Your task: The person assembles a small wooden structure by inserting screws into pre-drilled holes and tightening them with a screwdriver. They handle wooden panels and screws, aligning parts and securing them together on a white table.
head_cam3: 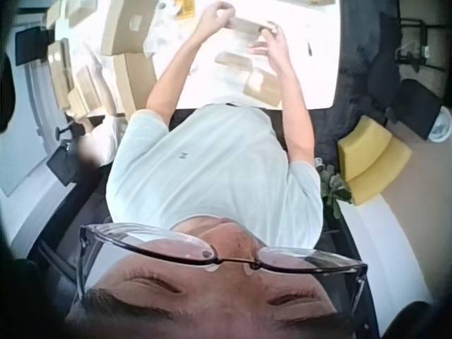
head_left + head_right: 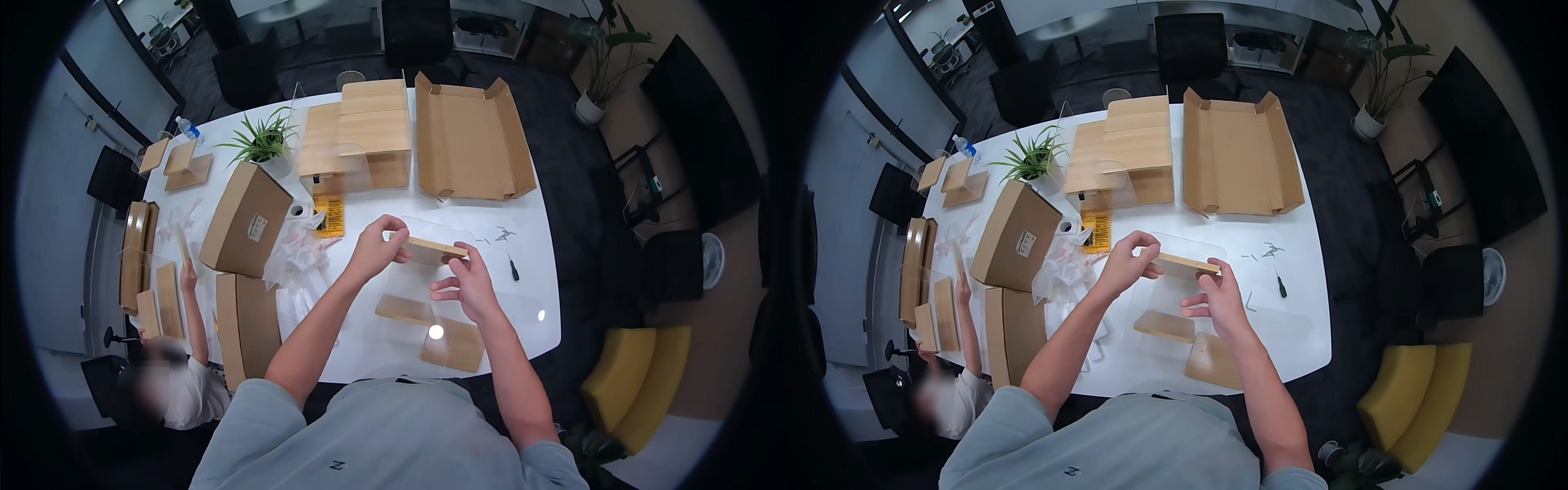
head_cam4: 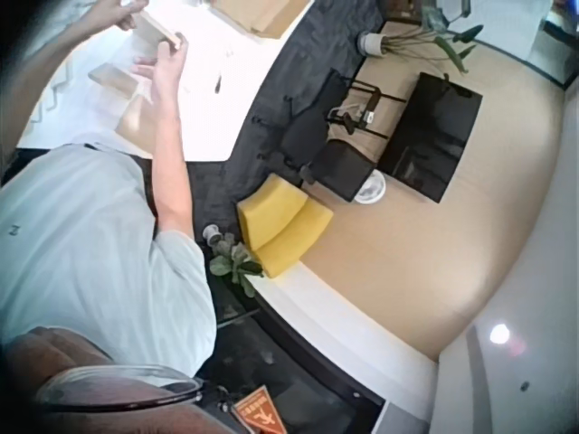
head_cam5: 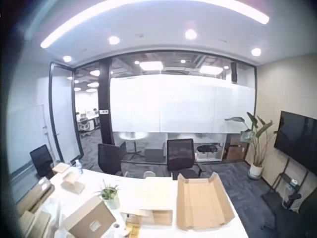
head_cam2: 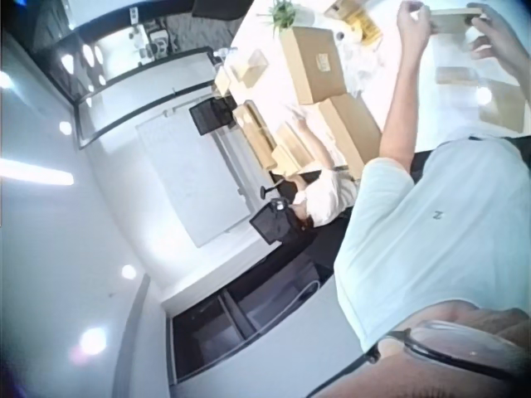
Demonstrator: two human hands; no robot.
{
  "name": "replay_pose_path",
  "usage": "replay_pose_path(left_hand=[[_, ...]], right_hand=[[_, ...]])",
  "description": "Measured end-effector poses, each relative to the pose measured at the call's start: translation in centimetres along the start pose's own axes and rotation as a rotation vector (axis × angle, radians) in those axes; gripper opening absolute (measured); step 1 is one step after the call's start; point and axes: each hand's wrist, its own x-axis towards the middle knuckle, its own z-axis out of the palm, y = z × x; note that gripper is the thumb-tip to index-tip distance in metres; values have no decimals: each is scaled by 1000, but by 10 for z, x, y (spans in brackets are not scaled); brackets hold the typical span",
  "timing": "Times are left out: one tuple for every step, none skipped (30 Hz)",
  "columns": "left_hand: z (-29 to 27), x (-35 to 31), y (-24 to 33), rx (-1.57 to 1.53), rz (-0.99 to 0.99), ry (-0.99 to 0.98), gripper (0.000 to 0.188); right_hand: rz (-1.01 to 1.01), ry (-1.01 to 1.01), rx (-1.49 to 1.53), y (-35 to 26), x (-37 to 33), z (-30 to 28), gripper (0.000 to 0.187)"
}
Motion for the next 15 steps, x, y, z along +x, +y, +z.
replay_pose_path(left_hand=[[-1,1,-1,-79,-18,-5,26],[-1,1,-1,-159,-35,-10,26],[-2,2,-1,-238,-50,-17,26],[-4,4,-3,-244,-44,-20,26],[-6,7,-7,-250,-38,-23,27],[-6,8,-8,-255,-33,-25,28],[-6,9,-8,-270,-20,-25,28],[-6,10,-8,-285,-8,-25,28],[-7,10,-8,-297,4,-25,28],[-8,10,-7,-303,7,-31,29],[-11,10,-5,-309,11,-37,29],[-13,10,-4,-315,13,-45,30],[-14,11,-5,-322,10,-56,30],[-16,12,-5,-329,8,-67,31],[-17,12,-4,-336,5,-79,31]], right_hand=[[6,-13,-21,-4,2,2,50],[12,-25,-42,-8,4,4,52],[28,-48,-39,-13,7,3,54],[45,-71,-36,-18,10,2,56],[61,-94,-34,-23,13,0,58],[83,-119,-54,-25,17,-2,60],[74,-121,-66,-26,18,-3,58],[65,-122,-79,-27,19,-4,56],[56,-124,-89,-26,21,-3,54],[71,-113,-66,-28,21,-2,52],[85,-102,-43,-31,21,0,50],[101,-90,-19,-32,21,1,49],[102,-76,-27,-32,23,1,48],[102,-63,-35,-31,24,2,47],[103,-49,-43,-30,25,2,46]])
